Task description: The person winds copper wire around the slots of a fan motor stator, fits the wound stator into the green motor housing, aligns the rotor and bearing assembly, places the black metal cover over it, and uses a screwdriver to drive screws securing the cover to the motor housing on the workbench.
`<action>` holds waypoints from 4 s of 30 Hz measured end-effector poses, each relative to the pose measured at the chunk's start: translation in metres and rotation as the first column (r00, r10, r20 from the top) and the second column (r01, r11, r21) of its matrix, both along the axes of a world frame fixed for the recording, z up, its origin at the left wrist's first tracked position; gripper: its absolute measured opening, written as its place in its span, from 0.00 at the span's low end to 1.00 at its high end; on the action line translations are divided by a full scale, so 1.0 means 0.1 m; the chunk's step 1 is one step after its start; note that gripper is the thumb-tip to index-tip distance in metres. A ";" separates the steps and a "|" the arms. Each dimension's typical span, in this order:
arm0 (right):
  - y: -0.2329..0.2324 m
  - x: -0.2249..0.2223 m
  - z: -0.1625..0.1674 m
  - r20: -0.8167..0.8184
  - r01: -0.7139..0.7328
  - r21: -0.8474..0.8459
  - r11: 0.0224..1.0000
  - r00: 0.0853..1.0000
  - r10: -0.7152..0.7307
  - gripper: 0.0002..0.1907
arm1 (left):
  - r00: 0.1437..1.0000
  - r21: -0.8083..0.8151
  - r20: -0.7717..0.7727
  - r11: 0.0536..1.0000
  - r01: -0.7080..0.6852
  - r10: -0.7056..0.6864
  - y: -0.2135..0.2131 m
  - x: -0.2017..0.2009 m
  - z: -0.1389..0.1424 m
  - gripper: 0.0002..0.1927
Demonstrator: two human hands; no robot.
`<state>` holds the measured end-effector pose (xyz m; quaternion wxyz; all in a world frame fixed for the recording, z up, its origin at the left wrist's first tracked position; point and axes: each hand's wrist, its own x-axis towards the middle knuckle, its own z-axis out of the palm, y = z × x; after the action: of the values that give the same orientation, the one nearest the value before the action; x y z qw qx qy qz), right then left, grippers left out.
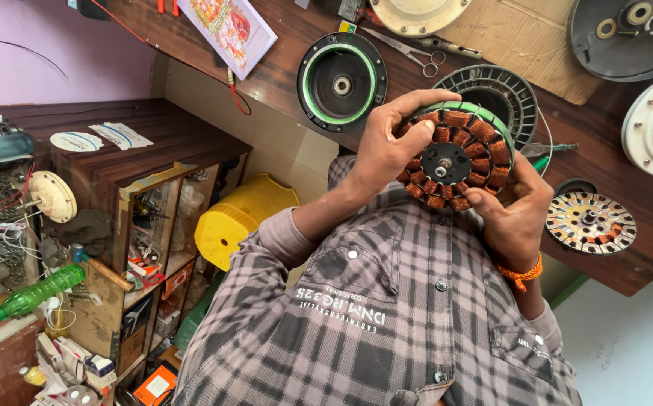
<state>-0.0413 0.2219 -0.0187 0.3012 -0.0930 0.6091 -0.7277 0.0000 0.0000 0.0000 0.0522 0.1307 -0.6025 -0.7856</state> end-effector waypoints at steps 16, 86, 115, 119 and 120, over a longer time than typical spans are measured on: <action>-0.08 -0.03 0.04 -0.014 -0.002 -0.017 1.000 1.000 0.002 0.38 | 0.999 -0.050 0.024 0.998 -0.033 0.034 -0.01 -0.06 0.05 0.17; -0.19 -0.12 -0.25 0.051 0.101 -0.184 0.978 0.994 -0.093 0.35 | 0.973 -0.143 0.062 0.963 0.229 -0.223 -0.33 -0.19 0.12 0.23; -0.20 -0.11 -0.30 0.177 0.142 -0.327 0.934 0.980 -0.087 0.31 | 0.957 -0.103 0.136 0.957 0.271 -0.257 -0.33 -0.17 0.16 0.23; -0.23 -0.12 -0.28 0.177 0.150 -0.334 0.931 0.980 -0.094 0.34 | 0.965 -0.110 0.056 0.959 0.263 -0.258 -0.34 -0.18 0.15 0.22; -0.24 -0.12 -0.27 0.183 0.152 -0.334 0.930 0.979 -0.094 0.35 | 0.965 -0.098 0.048 0.960 0.262 -0.258 -0.34 -0.18 0.14 0.22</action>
<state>-0.0528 0.1978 -0.0455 0.2827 -0.0460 0.4496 -0.8461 -0.0176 -0.0342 0.0144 -0.0553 0.0612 -0.6551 -0.7510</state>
